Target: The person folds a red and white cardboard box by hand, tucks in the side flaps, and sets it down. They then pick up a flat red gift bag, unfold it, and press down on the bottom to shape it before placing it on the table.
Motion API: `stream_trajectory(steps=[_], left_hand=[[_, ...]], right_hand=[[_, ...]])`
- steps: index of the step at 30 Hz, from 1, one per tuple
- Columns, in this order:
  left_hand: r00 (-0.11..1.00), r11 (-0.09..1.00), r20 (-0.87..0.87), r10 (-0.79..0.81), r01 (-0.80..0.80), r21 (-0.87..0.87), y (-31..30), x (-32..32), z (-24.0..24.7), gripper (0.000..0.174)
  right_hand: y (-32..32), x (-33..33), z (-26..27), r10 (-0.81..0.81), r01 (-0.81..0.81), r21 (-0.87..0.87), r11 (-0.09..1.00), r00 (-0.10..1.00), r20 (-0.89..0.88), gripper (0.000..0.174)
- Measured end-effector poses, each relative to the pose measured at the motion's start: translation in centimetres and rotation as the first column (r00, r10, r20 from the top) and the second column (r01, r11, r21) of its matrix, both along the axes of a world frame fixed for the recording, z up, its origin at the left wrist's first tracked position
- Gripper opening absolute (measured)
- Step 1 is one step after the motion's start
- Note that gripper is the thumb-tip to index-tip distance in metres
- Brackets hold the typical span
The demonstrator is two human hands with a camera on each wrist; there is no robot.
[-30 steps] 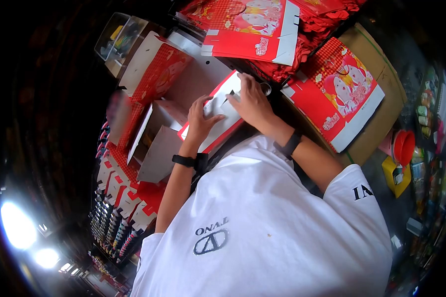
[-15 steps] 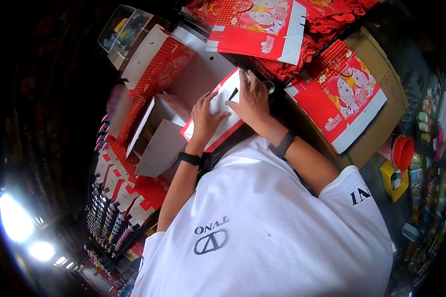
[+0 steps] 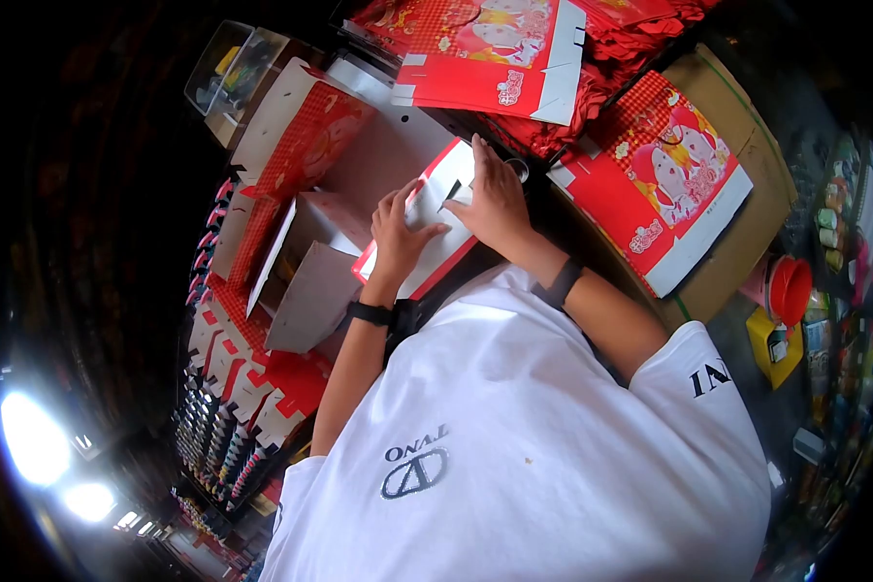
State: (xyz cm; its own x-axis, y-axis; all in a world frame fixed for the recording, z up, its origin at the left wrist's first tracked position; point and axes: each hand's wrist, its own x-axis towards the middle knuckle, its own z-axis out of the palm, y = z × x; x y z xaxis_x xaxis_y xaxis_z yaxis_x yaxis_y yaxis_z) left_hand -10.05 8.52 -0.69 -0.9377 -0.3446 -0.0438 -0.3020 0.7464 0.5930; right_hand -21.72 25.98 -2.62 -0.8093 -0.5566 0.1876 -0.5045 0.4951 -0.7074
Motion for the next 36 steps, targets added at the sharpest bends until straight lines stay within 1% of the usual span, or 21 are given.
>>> stream_trajectory(steps=[5,6,9,10,13,16,18,19,21,22,24,25,27,28,30,31,33,34,36], left_hand=[[1.000,0.997,0.025,-0.010,0.011,-0.079,0.0,-0.2,-0.4,0.102],[0.998,0.992,0.064,-0.006,0.014,-0.122,0.3,-0.5,-0.5,0.105],[0.996,0.988,0.051,0.068,-0.061,-0.140,1.1,-1.5,-0.9,0.103],[0.996,0.991,0.052,0.075,-0.069,-0.119,1.1,-1.6,-0.9,0.101],[0.994,0.994,0.059,0.095,-0.091,-0.066,0.6,-1.8,-1.1,0.099],[0.992,0.997,0.092,0.081,-0.079,-0.026,0.2,-2.1,-0.9,0.096],[0.991,0.999,0.129,0.039,-0.043,0.023,0.2,-2.8,-0.6,0.094],[0.998,1.000,0.070,-0.004,0.003,0.018,0.5,-3.3,-0.5,0.089],[0.995,0.996,-0.050,-0.086,0.086,-0.004,1.1,-4.3,-0.1,0.080],[0.987,0.991,-0.089,-0.132,0.128,-0.048,1.5,-4.8,0.0,0.074],[0.959,0.968,-0.165,-0.230,0.209,-0.140,2.4,-5.8,-0.1,0.063],[0.965,0.973,-0.161,-0.209,0.189,-0.129,2.6,-6.1,-0.3,0.059],[0.974,0.983,-0.153,-0.166,0.150,-0.109,3.0,-6.6,-0.4,0.052],[0.978,0.985,-0.144,-0.154,0.140,-0.101,3.0,-6.8,-0.3,0.051],[0.984,0.990,-0.122,-0.127,0.117,-0.082,3.1,-6.9,-0.2,0.050],[0.986,0.993,-0.126,-0.113,0.108,-0.045,2.9,-6.9,-0.6,0.050],[0.987,0.996,-0.136,-0.082,0.086,0.027,2.6,-7.2,-1.0,0.050],[0.989,0.998,-0.135,-0.067,0.068,0.001,2.7,-7.2,-1.0,0.050],[0.990,0.998,-0.134,-0.037,0.031,-0.048,3.4,-7.0,-0.9,0.052]], right_hand=[[-0.1,-0.2,0.0,0.012,-0.010,0.028,1.000,0.998,-0.065,0.117],[0.0,-0.4,0.1,0.030,-0.027,0.039,0.999,0.998,-0.061,0.117],[-0.1,-0.5,0.3,0.035,-0.034,0.043,0.999,0.999,-0.037,0.116],[0.1,-0.6,0.3,0.045,-0.045,0.033,0.998,0.999,-0.001,0.118],[1.1,-1.6,0.3,0.129,-0.101,-0.130,0.986,0.966,0.226,0.119],[3.0,-3.5,-0.2,0.282,-0.090,-0.413,0.906,0.857,0.432,0.108],[3.5,-4.4,-0.2,0.293,-0.150,-0.329,0.932,0.847,0.444,0.100],[3.8,-4.7,0.0,0.299,-0.181,-0.286,0.941,0.841,0.451,0.097],[3.7,-5.0,0.6,0.310,-0.163,-0.343,0.925,0.846,0.434,0.089],[3.6,-5.0,0.7,0.317,-0.155,-0.372,0.915,0.848,0.426,0.085],[3.5,-5.7,0.3,0.338,-0.197,-0.362,0.911,0.859,0.385,0.079],[3.6,-6.0,0.1,0.348,-0.216,-0.356,0.909,0.863,0.365,0.076],[3.9,-6.8,0.5,0.354,-0.165,-0.396,0.903,0.808,0.470,0.070],[4.0,-7.2,0.8,0.357,-0.137,-0.414,0.900,0.776,0.520,0.067],[3.7,-7.3,0.0,0.293,-0.062,-0.419,0.906,0.806,0.515,0.065],[3.7,-7.3,-0.3,0.260,-0.025,-0.421,0.907,0.819,0.512,0.064],[3.9,-7.5,-0.6,0.275,-0.070,-0.377,0.924,0.804,0.526,0.065],[3.9,-7.7,-0.5,0.284,-0.094,-0.355,0.930,0.797,0.533,0.066],[4.0,-8.0,-0.8,0.341,-0.119,-0.403,0.907,0.769,0.540,0.064]])
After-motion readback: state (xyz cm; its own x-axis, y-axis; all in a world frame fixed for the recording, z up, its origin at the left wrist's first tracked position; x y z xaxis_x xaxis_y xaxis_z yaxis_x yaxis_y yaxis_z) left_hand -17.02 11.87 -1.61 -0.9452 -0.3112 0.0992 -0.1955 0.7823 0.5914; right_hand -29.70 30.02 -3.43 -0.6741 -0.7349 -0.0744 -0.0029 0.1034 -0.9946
